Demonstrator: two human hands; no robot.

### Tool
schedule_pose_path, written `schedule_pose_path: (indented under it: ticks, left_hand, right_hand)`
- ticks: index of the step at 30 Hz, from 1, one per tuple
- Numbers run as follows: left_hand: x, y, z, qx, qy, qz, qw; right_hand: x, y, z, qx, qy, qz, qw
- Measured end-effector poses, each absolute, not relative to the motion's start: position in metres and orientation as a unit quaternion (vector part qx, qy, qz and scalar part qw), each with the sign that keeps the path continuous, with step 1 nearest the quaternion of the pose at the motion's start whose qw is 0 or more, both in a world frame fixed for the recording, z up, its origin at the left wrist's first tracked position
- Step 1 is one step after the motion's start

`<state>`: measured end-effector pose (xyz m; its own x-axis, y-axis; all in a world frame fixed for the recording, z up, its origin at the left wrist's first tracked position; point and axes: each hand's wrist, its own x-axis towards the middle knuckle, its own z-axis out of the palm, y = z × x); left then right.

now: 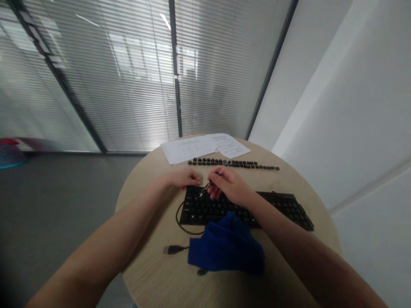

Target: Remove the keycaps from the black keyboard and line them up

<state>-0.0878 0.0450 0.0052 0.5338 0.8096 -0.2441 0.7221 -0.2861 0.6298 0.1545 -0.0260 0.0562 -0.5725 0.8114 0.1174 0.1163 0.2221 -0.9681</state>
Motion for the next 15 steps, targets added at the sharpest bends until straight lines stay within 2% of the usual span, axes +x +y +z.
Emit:
schedule_pose_path:
  ticks: [4, 9, 15]
  left_hand:
    - [-0.092, 0.047, 0.003, 0.792, 0.466, 0.071, 0.389]
    - [-0.095, 0.047, 0.007, 0.78, 0.458, 0.053, 0.423]
    - [-0.096, 0.04, 0.015, 0.753, 0.497, 0.001, 0.431]
  right_hand:
    - [0.112, -0.001, 0.023, -0.317, -0.709, 0.533, 0.336]
    - [0.101, 0.003, -0.014, -0.317, -0.71, 0.517, 0.359]
    - [0.108, -0.001, -0.027, -0.295, -0.742, 0.478, 0.366]
